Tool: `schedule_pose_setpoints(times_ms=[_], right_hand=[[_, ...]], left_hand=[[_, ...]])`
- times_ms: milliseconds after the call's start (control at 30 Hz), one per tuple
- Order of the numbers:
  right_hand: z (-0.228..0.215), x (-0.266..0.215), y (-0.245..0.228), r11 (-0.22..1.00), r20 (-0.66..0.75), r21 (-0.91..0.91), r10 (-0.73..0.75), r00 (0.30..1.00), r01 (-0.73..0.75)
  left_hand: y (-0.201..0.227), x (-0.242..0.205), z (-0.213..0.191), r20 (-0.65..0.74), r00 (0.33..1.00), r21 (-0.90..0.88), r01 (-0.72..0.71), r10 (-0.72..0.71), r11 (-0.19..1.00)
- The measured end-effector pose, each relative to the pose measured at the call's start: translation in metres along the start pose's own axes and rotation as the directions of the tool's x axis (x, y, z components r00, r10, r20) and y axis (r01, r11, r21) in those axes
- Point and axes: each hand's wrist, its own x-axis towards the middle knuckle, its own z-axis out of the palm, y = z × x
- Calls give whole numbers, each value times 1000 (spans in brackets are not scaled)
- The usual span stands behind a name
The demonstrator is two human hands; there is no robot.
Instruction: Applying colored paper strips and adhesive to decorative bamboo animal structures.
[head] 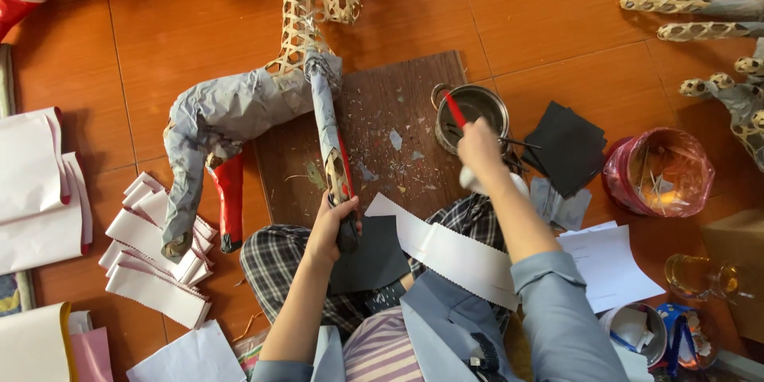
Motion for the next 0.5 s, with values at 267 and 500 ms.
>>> schedule_pose_setpoints(times_ms=[267, 500], right_hand=[[-2, 17, -46, 996, 218, 58, 54, 974, -68], [109, 59, -18, 996, 200, 32, 73, 977, -81]], left_hand=[[9, -8, 3, -10, 1000, -2, 19, -19, 1000], [6, -4, -1, -27, 999, 10, 43, -42, 999]])
